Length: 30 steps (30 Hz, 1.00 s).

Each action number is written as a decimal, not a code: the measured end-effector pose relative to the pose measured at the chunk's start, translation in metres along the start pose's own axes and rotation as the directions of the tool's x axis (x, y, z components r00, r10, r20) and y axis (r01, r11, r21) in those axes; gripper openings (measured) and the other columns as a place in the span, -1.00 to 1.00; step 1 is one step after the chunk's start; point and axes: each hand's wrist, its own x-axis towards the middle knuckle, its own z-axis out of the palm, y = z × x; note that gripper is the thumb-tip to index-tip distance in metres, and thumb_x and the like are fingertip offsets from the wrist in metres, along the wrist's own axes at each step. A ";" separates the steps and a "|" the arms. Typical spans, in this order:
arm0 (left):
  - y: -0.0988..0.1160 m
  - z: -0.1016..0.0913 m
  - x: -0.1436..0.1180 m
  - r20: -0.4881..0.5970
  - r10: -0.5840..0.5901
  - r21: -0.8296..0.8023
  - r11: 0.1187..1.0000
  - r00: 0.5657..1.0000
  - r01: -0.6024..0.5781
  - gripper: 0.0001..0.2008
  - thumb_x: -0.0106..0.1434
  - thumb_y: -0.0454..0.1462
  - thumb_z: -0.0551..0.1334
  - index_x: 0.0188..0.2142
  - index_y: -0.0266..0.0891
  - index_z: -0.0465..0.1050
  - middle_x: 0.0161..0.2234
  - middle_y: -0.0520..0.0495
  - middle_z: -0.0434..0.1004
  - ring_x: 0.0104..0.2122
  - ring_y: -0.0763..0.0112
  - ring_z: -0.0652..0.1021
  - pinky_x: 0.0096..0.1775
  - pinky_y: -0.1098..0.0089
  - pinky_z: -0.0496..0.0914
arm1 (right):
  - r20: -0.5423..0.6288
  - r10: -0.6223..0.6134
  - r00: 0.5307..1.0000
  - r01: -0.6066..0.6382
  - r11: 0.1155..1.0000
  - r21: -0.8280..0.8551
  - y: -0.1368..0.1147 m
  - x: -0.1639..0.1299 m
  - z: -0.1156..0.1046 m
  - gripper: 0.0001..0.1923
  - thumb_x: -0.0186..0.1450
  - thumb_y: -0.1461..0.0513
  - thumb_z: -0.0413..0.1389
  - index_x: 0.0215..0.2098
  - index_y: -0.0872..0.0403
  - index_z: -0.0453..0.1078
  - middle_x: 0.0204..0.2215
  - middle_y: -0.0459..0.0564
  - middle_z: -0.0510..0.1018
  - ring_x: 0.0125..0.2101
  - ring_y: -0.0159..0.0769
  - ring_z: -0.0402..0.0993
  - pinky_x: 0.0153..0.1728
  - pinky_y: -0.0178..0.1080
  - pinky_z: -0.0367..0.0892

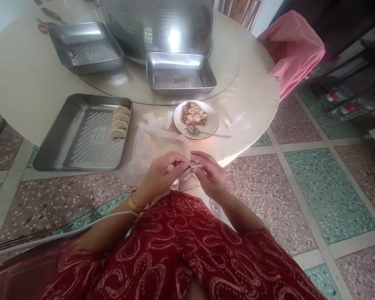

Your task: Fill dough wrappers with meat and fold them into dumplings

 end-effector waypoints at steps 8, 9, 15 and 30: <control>-0.002 0.004 0.002 -0.030 0.047 0.034 0.998 0.998 -0.046 -0.88 0.28 -0.25 0.19 -0.30 -0.23 0.49 -0.34 0.00 0.58 -0.36 0.49 0.52 -0.27 0.45 0.40 | -0.024 -0.050 0.998 0.049 0.997 -0.065 0.002 0.003 0.001 -0.76 0.36 0.30 0.13 -0.03 -0.06 0.46 -0.03 0.01 0.57 -0.03 -0.26 0.56 -0.08 -0.11 0.59; -0.002 0.004 0.002 -0.029 0.056 0.041 0.998 0.998 -0.055 -0.87 0.28 -0.25 0.19 -0.30 -0.23 0.50 -0.34 0.00 0.58 -0.36 0.49 0.52 -0.27 0.45 0.40 | -0.024 -0.057 0.998 0.055 0.995 -0.077 0.002 0.003 0.001 -0.77 0.36 0.30 0.12 -0.04 -0.05 0.46 -0.04 0.02 0.57 -0.03 -0.26 0.56 -0.08 -0.11 0.58; 0.001 0.002 0.000 -0.034 0.059 0.059 0.997 0.998 -0.057 -0.87 0.27 -0.25 0.19 -0.30 -0.23 0.49 -0.35 0.00 0.58 -0.36 0.49 0.53 -0.29 0.46 0.41 | -0.048 -0.100 0.994 0.096 0.992 -0.088 -0.002 0.006 0.003 -0.82 0.37 0.31 0.10 -0.09 -0.01 0.45 -0.10 0.03 0.59 -0.07 -0.29 0.57 -0.12 -0.15 0.58; 0.002 -0.004 -0.007 -0.023 0.139 0.057 0.989 0.990 -0.137 -0.88 0.31 -0.25 0.19 -0.24 -0.19 0.49 -0.29 0.00 0.59 -0.28 0.48 0.55 -0.20 0.45 0.42 | -0.026 -0.099 0.995 0.097 0.994 -0.059 -0.005 0.008 0.006 -0.79 0.37 0.28 0.11 -0.07 -0.08 0.49 -0.07 0.00 0.57 -0.10 -0.29 0.58 -0.14 -0.14 0.60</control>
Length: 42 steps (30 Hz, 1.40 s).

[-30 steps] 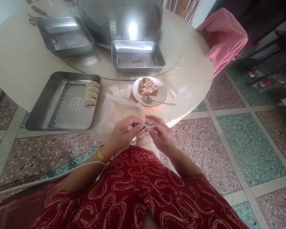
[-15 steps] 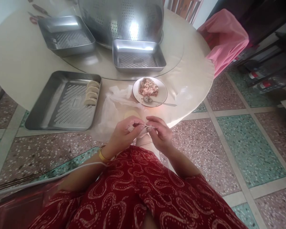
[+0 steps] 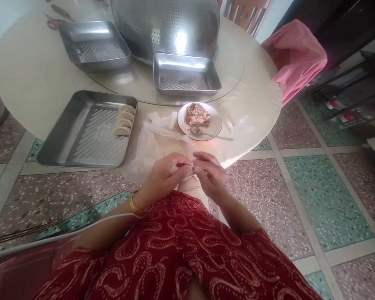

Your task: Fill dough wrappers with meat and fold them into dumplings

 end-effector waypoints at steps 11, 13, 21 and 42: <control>-0.003 -0.006 -0.002 0.011 -0.136 0.020 0.991 0.991 0.136 -0.87 0.29 -0.23 0.19 -0.32 -0.23 0.45 -0.37 0.01 0.52 -0.36 0.48 0.49 -0.32 0.46 0.38 | 0.015 -0.002 1.000 0.002 1.000 0.006 -0.002 0.002 -0.001 -0.85 0.36 0.31 0.10 -0.16 -0.03 0.46 -0.16 -0.01 0.53 -0.14 -0.30 0.56 -0.19 -0.18 0.57; -0.001 -0.007 -0.001 0.000 -0.117 0.042 0.992 0.993 0.117 -0.89 0.28 -0.25 0.18 -0.34 -0.23 0.43 -0.38 0.02 0.49 -0.38 0.49 0.47 -0.33 0.47 0.36 | 0.077 -0.051 0.996 0.053 0.998 -0.022 -0.003 0.003 -0.002 -0.86 0.37 0.30 0.09 -0.16 -0.02 0.45 -0.15 0.01 0.52 -0.14 -0.29 0.56 -0.20 -0.19 0.58; 0.006 -0.010 0.000 0.022 -0.004 0.127 0.992 1.000 0.001 -0.92 0.27 -0.31 0.17 -0.36 -0.23 0.41 -0.39 0.02 0.48 -0.37 0.50 0.47 -0.31 0.47 0.38 | 0.180 -0.071 0.981 0.088 0.992 -0.091 -0.009 0.005 -0.002 -0.89 0.38 0.28 0.08 -0.14 0.00 0.40 -0.15 0.05 0.52 -0.13 -0.27 0.55 -0.24 -0.20 0.59; 0.016 -0.014 -0.010 0.031 0.226 0.395 0.892 0.974 -0.220 -0.91 0.36 -0.29 0.17 -0.23 -0.22 0.45 -0.30 -0.05 0.58 -0.26 0.41 0.54 -0.17 0.36 0.43 | 0.103 -0.154 0.983 0.171 0.966 -0.195 -0.014 0.006 0.004 -0.77 0.38 0.33 0.06 -0.02 0.02 0.40 -0.13 0.08 0.52 -0.13 -0.25 0.55 -0.19 -0.18 0.60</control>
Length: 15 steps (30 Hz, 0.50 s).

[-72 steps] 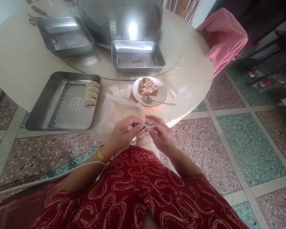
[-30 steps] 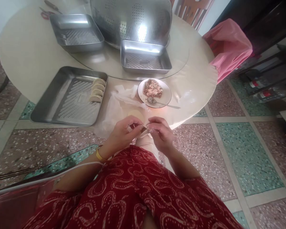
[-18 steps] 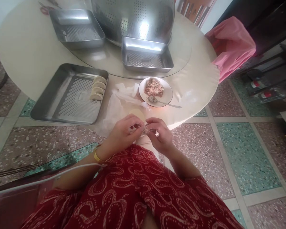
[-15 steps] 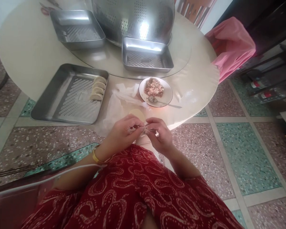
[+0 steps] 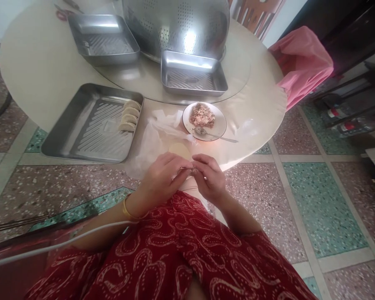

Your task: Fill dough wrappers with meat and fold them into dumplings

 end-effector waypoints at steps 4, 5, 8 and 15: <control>-0.004 -0.005 0.001 0.038 -0.132 -0.088 0.987 0.991 0.135 -0.86 0.35 -0.21 0.17 -0.21 -0.22 0.45 -0.30 -0.04 0.57 -0.29 0.43 0.54 -0.22 0.40 0.42 | -0.012 0.034 0.999 -0.034 0.999 0.019 0.001 -0.002 -0.002 -0.81 0.39 0.31 0.05 -0.07 0.00 0.41 -0.15 0.04 0.54 -0.13 -0.24 0.56 -0.18 -0.15 0.59; -0.006 -0.006 0.001 0.062 -0.161 -0.113 0.979 0.985 0.167 -0.85 0.34 -0.20 0.17 -0.22 -0.22 0.45 -0.30 -0.04 0.57 -0.30 0.44 0.54 -0.23 0.42 0.42 | -0.016 0.041 0.999 -0.041 0.999 0.016 0.001 -0.002 -0.003 -0.81 0.39 0.31 0.04 -0.07 0.00 0.40 -0.15 0.04 0.54 -0.12 -0.25 0.55 -0.18 -0.15 0.59; -0.009 -0.011 0.000 0.140 -0.208 -0.150 0.962 0.968 0.228 -0.87 0.31 -0.21 0.21 -0.27 -0.22 0.47 -0.34 0.00 0.55 -0.34 0.47 0.52 -0.28 0.45 0.40 | -0.014 0.036 0.999 -0.035 0.999 0.004 0.001 -0.002 -0.003 -0.82 0.38 0.33 0.05 -0.08 0.02 0.39 -0.16 0.05 0.53 -0.11 -0.26 0.54 -0.17 -0.17 0.59; -0.006 -0.010 0.001 0.111 -0.235 -0.127 0.960 0.966 0.249 -0.90 0.28 -0.28 0.20 -0.38 -0.23 0.42 -0.40 0.02 0.50 -0.37 0.48 0.48 -0.30 0.44 0.35 | 0.036 0.008 0.999 -0.008 1.000 -0.004 0.001 0.000 -0.001 -0.83 0.40 0.31 0.02 -0.08 0.02 0.38 -0.14 0.08 0.52 -0.11 -0.23 0.54 -0.19 -0.16 0.59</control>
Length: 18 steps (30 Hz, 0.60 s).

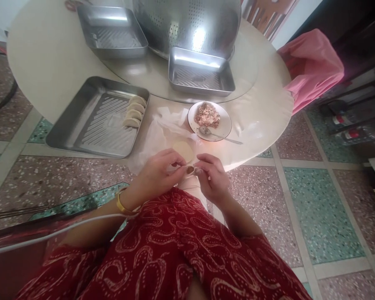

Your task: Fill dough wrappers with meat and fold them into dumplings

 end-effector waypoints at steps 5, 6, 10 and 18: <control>0.002 0.003 0.002 -0.001 -0.032 -0.048 0.998 0.999 0.032 -0.89 0.26 -0.30 0.18 -0.41 -0.23 0.41 -0.42 0.04 0.47 -0.41 0.50 0.44 -0.33 0.45 0.34 | 0.067 -0.058 0.996 0.056 0.998 0.034 0.000 0.000 0.001 -0.79 0.38 0.32 0.01 -0.04 0.01 0.37 -0.07 0.11 0.49 -0.07 -0.21 0.53 -0.14 -0.14 0.58; 0.002 0.003 0.002 0.009 -0.043 -0.068 0.997 0.999 0.044 -0.89 0.25 -0.30 0.18 -0.41 -0.23 0.41 -0.43 0.04 0.46 -0.42 0.50 0.44 -0.34 0.46 0.33 | 0.076 -0.065 0.995 0.063 0.998 0.030 0.000 0.000 0.001 -0.79 0.39 0.32 0.01 -0.04 0.01 0.37 -0.07 0.12 0.48 -0.07 -0.21 0.53 -0.15 -0.14 0.58; 0.001 0.002 0.001 0.071 -0.103 -0.182 0.977 0.992 0.114 -0.87 0.28 -0.30 0.16 -0.39 -0.24 0.44 -0.42 0.05 0.46 -0.43 0.53 0.44 -0.36 0.48 0.33 | 0.068 -0.073 0.995 0.072 0.997 0.023 -0.002 0.001 0.001 -0.80 0.39 0.32 0.01 -0.05 0.02 0.36 -0.08 0.11 0.47 -0.09 -0.23 0.53 -0.16 -0.16 0.58; 0.000 -0.001 -0.002 0.053 -0.018 -0.287 0.957 0.998 0.033 -0.89 0.30 -0.35 0.14 -0.33 -0.22 0.43 -0.36 0.03 0.46 -0.37 0.52 0.46 -0.30 0.48 0.36 | 0.037 -0.018 0.999 0.016 0.998 0.066 -0.005 0.001 0.003 -0.83 0.40 0.30 0.01 -0.05 -0.01 0.30 -0.14 0.07 0.50 -0.07 -0.23 0.52 -0.19 -0.14 0.59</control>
